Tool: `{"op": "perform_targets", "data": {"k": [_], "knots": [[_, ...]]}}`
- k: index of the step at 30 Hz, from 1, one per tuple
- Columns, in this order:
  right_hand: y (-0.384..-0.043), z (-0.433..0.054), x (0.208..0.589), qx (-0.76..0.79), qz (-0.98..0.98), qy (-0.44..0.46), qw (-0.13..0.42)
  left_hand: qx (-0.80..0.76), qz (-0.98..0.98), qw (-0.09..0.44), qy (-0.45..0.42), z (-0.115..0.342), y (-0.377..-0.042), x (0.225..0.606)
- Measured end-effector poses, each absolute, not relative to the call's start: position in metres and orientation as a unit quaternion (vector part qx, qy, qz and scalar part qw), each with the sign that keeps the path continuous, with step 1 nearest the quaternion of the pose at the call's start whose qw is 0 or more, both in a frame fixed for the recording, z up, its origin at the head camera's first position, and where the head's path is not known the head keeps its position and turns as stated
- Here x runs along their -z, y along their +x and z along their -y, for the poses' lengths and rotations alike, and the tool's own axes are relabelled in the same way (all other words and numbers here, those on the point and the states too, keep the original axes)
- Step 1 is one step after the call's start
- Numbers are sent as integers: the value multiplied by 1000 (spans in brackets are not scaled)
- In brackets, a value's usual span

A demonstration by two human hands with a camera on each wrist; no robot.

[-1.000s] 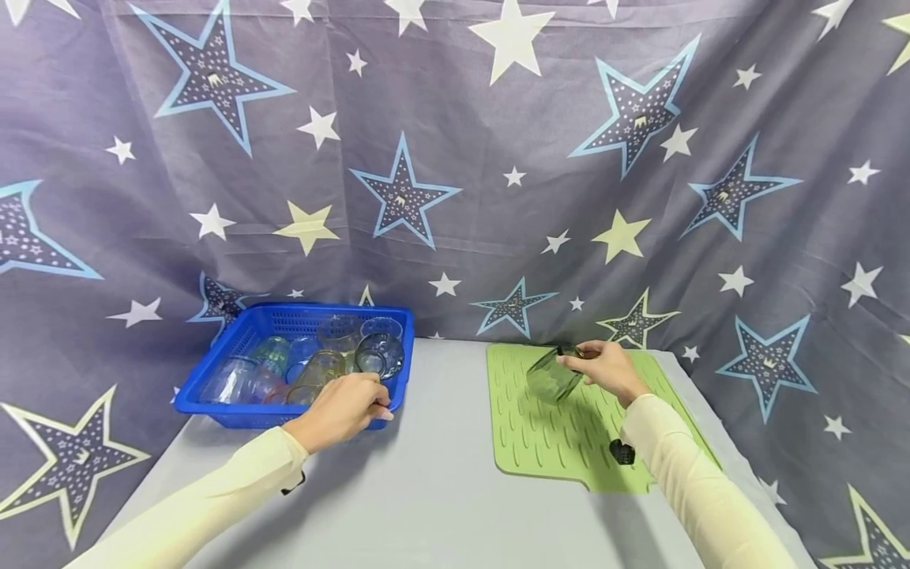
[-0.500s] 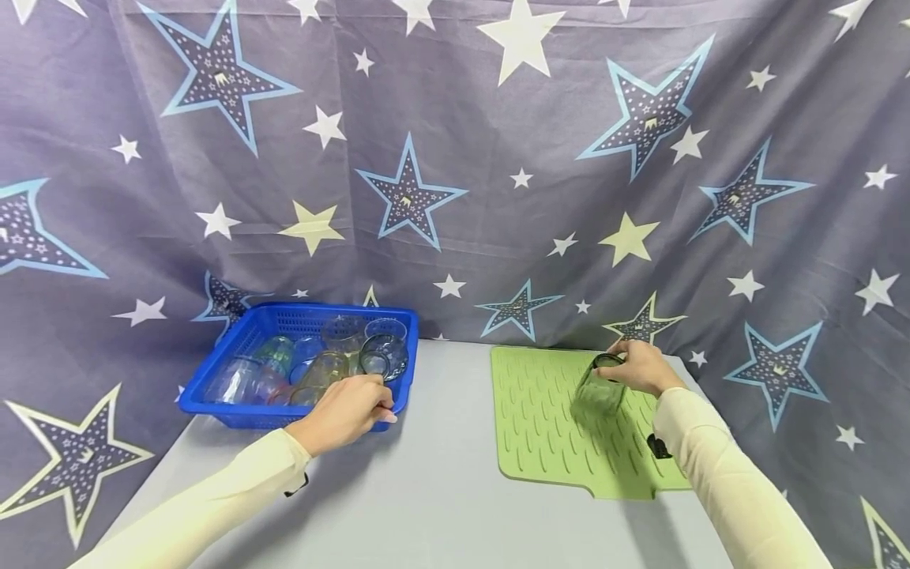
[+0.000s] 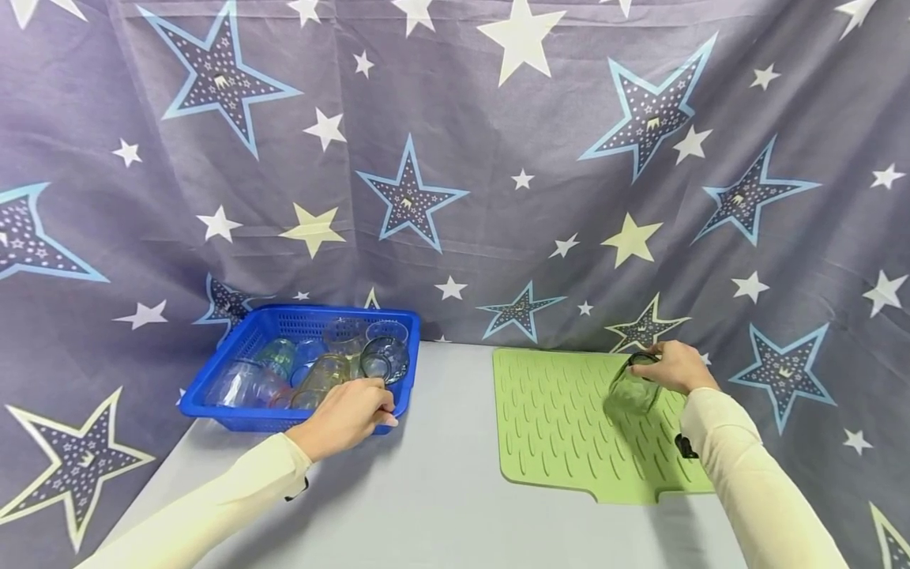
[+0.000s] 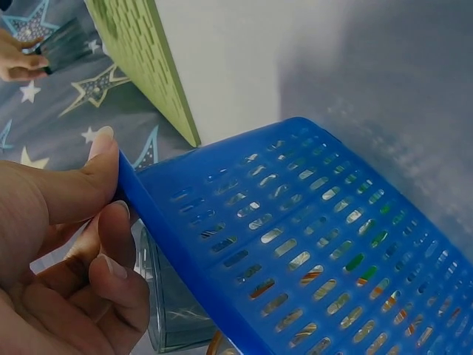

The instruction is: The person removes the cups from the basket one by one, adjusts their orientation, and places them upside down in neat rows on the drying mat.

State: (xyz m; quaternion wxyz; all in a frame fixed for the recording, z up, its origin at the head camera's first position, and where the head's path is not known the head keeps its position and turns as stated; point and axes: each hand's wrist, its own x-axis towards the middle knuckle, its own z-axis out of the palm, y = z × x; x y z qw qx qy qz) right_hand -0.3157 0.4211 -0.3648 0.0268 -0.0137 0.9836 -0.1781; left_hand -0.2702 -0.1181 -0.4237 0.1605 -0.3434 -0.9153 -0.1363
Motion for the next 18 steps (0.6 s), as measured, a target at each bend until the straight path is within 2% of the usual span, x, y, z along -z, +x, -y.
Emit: {"op": "perform_targets", "data": {"k": [18], "knots": [[-328, -455, 366, 156, -987, 34, 19, 118, 913, 174, -349, 118, -270, 424]]}}
